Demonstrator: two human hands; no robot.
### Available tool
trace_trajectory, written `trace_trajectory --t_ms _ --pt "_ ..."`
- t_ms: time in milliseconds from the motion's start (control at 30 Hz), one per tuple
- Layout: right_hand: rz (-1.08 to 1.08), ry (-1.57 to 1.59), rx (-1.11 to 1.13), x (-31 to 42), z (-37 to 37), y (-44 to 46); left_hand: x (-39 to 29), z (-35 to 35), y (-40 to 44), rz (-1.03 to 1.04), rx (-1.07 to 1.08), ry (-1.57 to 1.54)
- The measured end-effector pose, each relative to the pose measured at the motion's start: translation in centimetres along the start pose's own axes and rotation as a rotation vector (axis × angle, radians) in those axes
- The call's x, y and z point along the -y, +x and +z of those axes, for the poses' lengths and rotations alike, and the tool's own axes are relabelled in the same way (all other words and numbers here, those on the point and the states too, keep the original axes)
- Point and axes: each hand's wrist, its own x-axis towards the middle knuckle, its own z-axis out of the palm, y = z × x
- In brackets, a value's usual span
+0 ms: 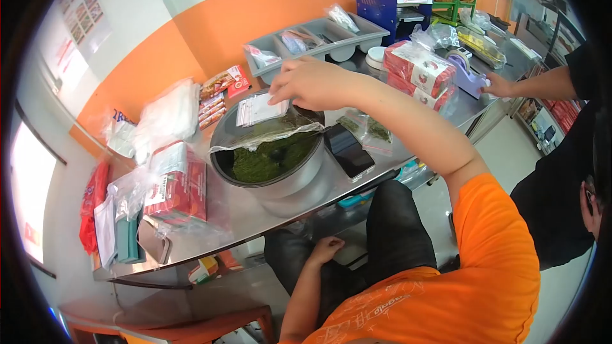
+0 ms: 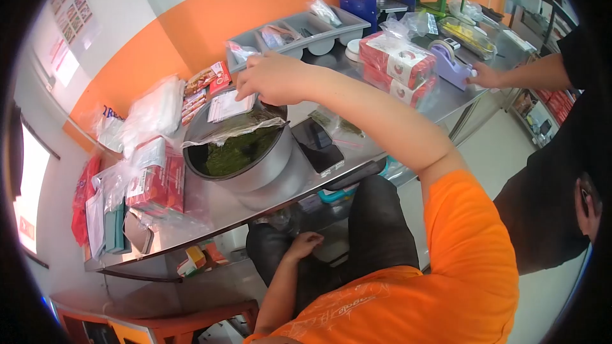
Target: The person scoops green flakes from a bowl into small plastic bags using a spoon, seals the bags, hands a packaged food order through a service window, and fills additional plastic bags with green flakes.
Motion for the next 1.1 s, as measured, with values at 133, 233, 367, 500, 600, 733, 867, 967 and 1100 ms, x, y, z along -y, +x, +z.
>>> trace_trajectory --t_ms 133,233,367,500,600,733,867,967,1100 --pt "0.029 0.021 0.149 0.3 -0.1 1.0 1.0 -0.2 0.2 0.044 -0.028 0.037" --pt "0.022 0.031 0.180 -0.3 -0.1 1.2 0.9 -0.1 0.3 0.040 -0.036 0.100" --pt "0.005 0.120 0.124 -1.3 0.4 1.1 1.4 0.1 0.8 0.087 -0.028 0.101" --pt "0.054 0.215 0.033 -0.3 -0.6 1.0 1.6 0.2 1.3 0.049 -0.014 0.092" --pt "0.073 0.218 0.030 0.1 -1.3 1.2 1.9 0.3 1.3 0.033 -0.014 0.079" --pt "0.170 0.248 0.076 0.7 -2.4 1.3 2.0 0.2 1.1 0.012 0.000 0.073" --pt "0.275 0.296 0.114 0.9 -3.3 1.1 2.5 0.2 1.2 0.054 0.000 0.079" --pt "0.274 0.326 0.086 0.8 -4.0 0.6 2.6 0.4 1.5 0.048 0.004 0.076" --pt "0.171 0.350 -0.038 0.3 -4.0 -0.3 2.4 0.4 1.5 0.038 0.000 0.101"
